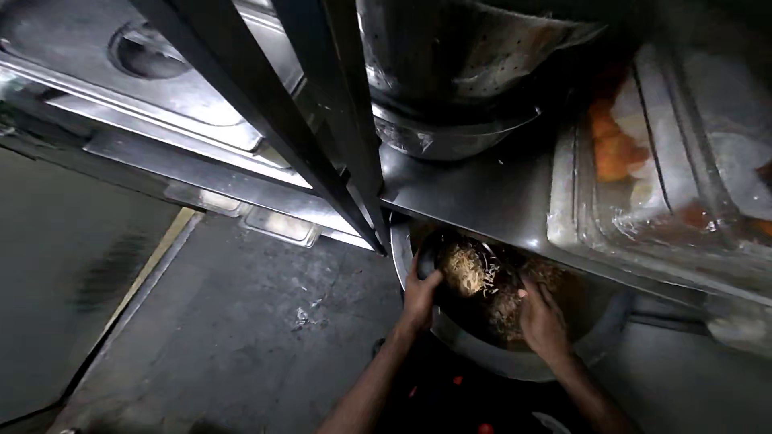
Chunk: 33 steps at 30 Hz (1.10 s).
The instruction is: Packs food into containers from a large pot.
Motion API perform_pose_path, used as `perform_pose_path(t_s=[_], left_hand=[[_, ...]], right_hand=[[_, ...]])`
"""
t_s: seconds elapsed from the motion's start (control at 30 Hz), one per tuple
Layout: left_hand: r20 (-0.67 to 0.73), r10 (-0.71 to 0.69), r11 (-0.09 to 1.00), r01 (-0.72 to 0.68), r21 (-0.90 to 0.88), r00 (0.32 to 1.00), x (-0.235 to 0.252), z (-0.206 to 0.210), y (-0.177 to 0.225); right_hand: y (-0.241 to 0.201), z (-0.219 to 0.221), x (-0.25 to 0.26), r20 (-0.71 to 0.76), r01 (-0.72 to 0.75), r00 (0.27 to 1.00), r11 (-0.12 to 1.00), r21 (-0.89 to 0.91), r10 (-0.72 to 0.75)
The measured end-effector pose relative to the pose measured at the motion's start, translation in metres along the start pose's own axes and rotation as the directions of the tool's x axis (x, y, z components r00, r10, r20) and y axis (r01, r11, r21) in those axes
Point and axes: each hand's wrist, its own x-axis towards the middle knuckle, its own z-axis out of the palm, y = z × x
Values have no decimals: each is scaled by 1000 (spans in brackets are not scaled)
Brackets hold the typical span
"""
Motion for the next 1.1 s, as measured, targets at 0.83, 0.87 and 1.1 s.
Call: perform_pose_path(t_s=[0.83, 0.87, 1.1], left_hand=[[-539, 18, 797, -338, -501, 842, -179, -218, -117], [-540, 4, 803, -324, -500, 842, -175, -216, -117], [-404, 5, 882, -194, -430, 915, -141, -207, -81]], right_hand=[[-61, 177, 135, 235, -223, 920, 912, -344, 314], [-62, 178, 124, 259, -188, 921, 913, -361, 292], [-53, 151, 84, 471, 103, 880, 941, -323, 65]])
